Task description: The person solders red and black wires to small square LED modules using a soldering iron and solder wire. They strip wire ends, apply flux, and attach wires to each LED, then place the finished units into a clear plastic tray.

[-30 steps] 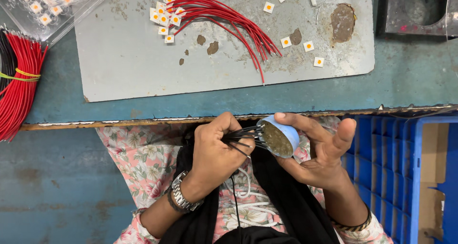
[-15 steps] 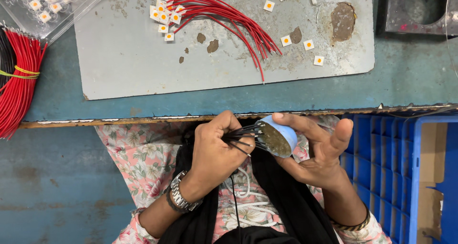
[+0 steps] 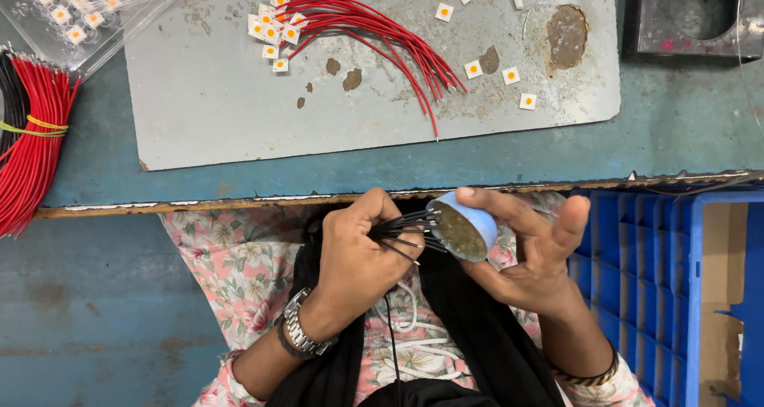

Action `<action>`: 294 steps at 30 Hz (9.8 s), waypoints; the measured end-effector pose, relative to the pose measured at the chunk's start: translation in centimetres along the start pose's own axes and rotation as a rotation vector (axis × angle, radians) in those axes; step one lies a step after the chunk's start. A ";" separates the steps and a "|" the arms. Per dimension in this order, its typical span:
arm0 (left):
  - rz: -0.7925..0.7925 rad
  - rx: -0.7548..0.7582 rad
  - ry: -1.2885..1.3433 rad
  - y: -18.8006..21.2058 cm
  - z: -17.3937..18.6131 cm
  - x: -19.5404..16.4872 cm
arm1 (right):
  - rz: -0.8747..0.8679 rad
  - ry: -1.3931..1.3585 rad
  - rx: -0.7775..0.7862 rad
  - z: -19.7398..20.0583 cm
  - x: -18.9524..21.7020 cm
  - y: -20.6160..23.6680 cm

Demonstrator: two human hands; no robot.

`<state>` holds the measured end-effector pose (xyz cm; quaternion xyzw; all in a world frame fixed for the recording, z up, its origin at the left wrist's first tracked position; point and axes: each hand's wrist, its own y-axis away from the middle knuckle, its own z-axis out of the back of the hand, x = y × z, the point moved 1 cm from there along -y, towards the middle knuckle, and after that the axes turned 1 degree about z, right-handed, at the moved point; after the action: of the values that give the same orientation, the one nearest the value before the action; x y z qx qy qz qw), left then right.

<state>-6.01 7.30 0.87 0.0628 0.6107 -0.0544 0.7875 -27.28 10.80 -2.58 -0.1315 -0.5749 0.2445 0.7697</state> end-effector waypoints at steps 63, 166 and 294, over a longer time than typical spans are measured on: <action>0.139 0.143 0.177 0.4 0.7 0.4 | -0.051 -0.046 -0.037 0.1 0.8 0.0; 0.182 0.051 0.010 0.3 10.9 -4.4 | -0.131 -0.045 -0.161 5.3 -0.2 -5.7; -0.551 0.436 -0.602 -14.9 12.2 2.5 | -0.296 -0.610 -0.829 13.9 -2.1 -6.1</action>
<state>3.81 -9.41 0.97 0.0437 0.3230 -0.4048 0.8544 -39.59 3.45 2.85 -0.2649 -0.8332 -0.0870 0.4776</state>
